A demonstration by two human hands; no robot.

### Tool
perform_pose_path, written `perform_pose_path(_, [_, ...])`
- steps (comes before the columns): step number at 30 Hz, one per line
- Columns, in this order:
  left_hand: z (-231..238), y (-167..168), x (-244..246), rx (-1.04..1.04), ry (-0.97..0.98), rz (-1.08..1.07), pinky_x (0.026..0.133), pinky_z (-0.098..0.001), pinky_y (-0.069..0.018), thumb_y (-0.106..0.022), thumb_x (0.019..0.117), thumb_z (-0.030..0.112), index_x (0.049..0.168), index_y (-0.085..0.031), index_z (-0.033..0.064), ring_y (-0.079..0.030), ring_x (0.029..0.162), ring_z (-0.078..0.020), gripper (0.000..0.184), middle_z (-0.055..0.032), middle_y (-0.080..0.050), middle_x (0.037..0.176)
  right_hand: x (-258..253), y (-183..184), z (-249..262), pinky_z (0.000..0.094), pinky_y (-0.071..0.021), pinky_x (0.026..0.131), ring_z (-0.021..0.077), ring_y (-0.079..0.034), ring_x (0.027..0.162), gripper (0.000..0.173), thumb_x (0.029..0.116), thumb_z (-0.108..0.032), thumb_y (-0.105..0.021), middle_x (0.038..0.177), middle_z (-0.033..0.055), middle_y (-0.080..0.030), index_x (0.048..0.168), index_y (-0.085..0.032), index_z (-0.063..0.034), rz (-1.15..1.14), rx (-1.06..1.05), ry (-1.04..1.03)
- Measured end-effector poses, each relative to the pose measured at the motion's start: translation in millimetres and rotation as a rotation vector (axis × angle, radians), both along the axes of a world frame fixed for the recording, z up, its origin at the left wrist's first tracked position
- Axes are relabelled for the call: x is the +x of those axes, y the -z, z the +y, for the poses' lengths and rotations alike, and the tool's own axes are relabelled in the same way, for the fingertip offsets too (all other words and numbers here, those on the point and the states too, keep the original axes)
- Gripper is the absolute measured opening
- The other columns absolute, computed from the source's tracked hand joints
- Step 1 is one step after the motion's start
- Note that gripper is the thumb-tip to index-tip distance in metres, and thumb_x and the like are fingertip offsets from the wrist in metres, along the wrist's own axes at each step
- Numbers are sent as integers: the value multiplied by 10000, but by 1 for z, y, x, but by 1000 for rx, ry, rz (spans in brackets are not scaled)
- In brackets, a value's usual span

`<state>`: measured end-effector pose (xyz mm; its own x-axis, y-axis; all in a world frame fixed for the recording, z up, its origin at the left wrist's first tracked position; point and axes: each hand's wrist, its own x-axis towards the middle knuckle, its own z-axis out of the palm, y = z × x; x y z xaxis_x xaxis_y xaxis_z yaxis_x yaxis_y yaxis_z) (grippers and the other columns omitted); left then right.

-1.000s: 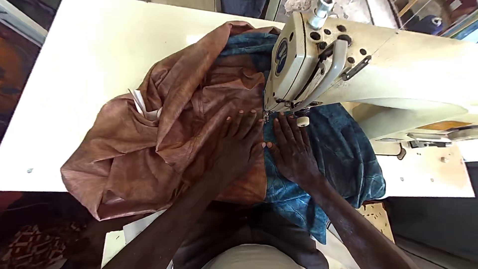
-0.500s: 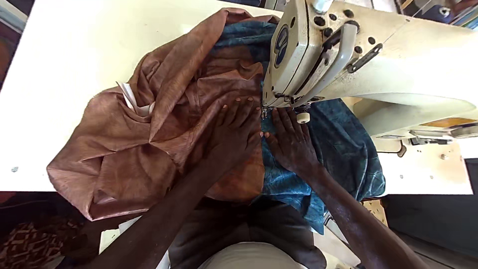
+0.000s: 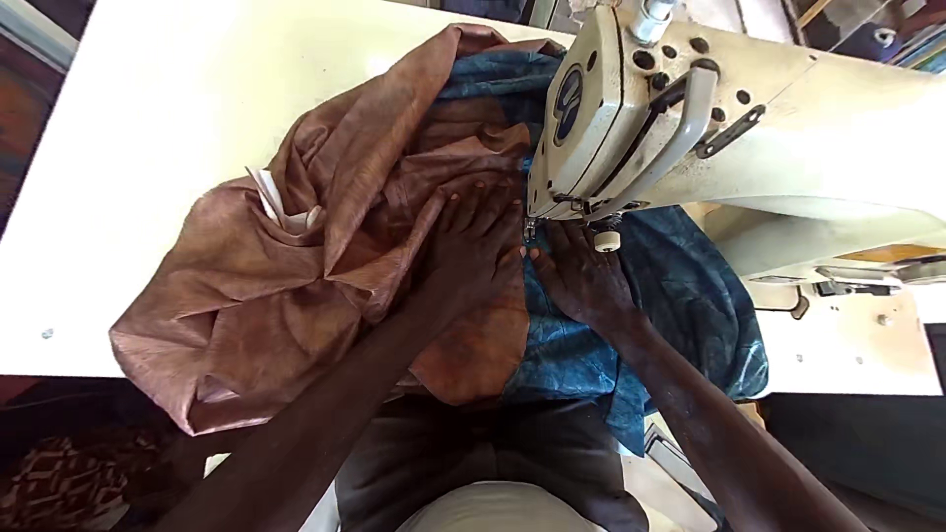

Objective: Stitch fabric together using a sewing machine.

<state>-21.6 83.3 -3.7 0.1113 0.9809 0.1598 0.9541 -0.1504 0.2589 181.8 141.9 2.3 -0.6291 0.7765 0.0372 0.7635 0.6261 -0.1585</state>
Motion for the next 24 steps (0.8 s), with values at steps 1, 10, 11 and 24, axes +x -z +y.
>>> perform_pose_path(1, [1, 0, 0, -6, 2, -10, 1257, -575, -85, -285, 1056, 554, 1557, -438, 203, -169, 1576, -312, 631, -67, -298, 1677, 0, 0, 1, 592, -133, 1256, 353, -397, 1478, 709, 1065, -575, -212, 1528, 161, -510, 1517, -479, -99, 1, -4, -1])
perform_pose_path(10, [-11, -59, 17, -367, -31, 86, 1272, -567, -46, -249, 1111, 447, 1639, -236, 150, -20, 1597, -308, 606, -81, -91, 1729, 0, -2, -9, 562, -126, 1274, 338, -334, 1520, 667, 1081, -511, -242, 1581, 158, -453, 1529, -457, -66, 136, 23, 0])
perform_pose_path(11, [-17, -46, 20, -203, -52, 53, 1270, -568, -93, -247, 1100, 422, 1609, -327, 124, -127, 1586, -317, 596, -106, -215, 1703, -1, -7, -17, 559, -142, 1276, 333, -336, 1520, 655, 1089, -495, -254, 1586, 165, -446, 1534, -455, -59, 185, 27, 2])
perform_pose_path(24, [-47, 2, 21, -70, -46, -8, 1268, -588, -62, -230, 1040, 640, 1627, -304, 225, -70, 1594, -308, 723, -48, -167, 1721, 20, 6, -45, 567, -92, 1275, 309, -139, 1590, 756, 1066, -601, -196, 1714, 90, -208, 1631, -281, -105, 42, 33, 22])
